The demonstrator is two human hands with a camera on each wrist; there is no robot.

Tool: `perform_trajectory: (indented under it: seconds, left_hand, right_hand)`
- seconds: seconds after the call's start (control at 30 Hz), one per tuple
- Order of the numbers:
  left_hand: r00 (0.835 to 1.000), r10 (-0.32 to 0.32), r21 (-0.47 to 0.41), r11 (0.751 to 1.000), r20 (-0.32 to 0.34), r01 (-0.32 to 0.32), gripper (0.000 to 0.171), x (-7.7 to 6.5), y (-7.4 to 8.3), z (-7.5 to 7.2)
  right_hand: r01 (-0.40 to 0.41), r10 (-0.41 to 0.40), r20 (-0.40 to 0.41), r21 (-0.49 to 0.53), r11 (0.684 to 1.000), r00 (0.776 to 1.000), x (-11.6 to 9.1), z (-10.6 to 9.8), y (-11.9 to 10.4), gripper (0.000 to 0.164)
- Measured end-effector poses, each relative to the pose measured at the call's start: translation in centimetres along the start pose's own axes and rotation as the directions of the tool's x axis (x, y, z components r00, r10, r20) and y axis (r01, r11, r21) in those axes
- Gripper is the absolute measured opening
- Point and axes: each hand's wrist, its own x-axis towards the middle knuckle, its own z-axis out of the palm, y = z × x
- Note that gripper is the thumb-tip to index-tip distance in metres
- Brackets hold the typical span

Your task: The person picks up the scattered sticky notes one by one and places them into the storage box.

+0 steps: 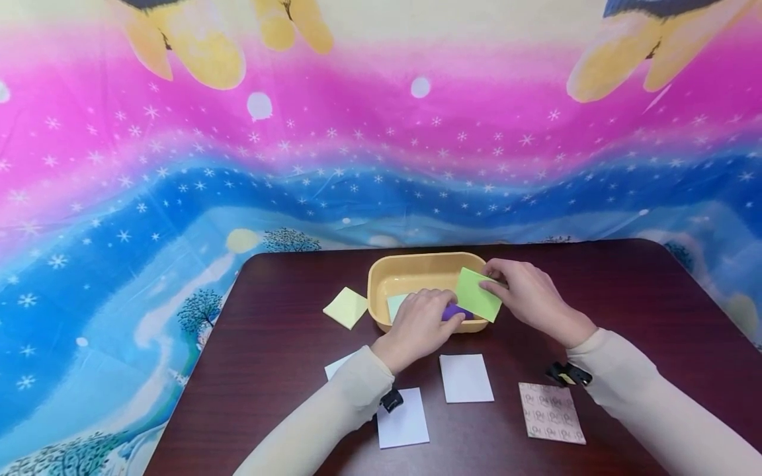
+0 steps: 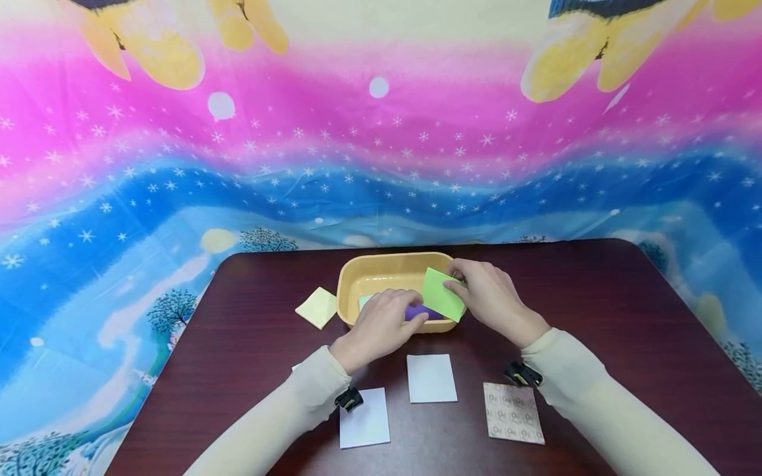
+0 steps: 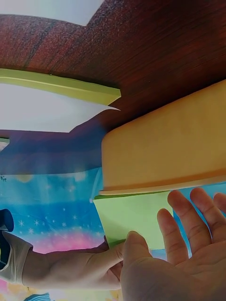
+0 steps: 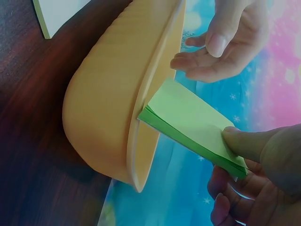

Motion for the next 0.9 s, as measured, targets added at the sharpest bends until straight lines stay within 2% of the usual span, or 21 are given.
perform_trajectory:
  seconds: [0.5, 0.9]
  left_hand:
    - [0.999, 0.009, 0.011, 1.0, -0.033, -0.008, 0.029, 0.2, -0.7, -0.5]
    - [0.999, -0.033, 0.003, 0.999, -0.017, 0.033, 0.03, 0.1, -1.2, -0.5]
  right_hand:
    - [0.006, -0.006, 0.022, 0.0, 1.0, 1.0, 1.4, 0.5, -1.1, 0.012]
    - [0.002, -0.002, 0.057, -0.002, 1.0, 0.998, 2.4, 1.5, -0.8, 0.016]
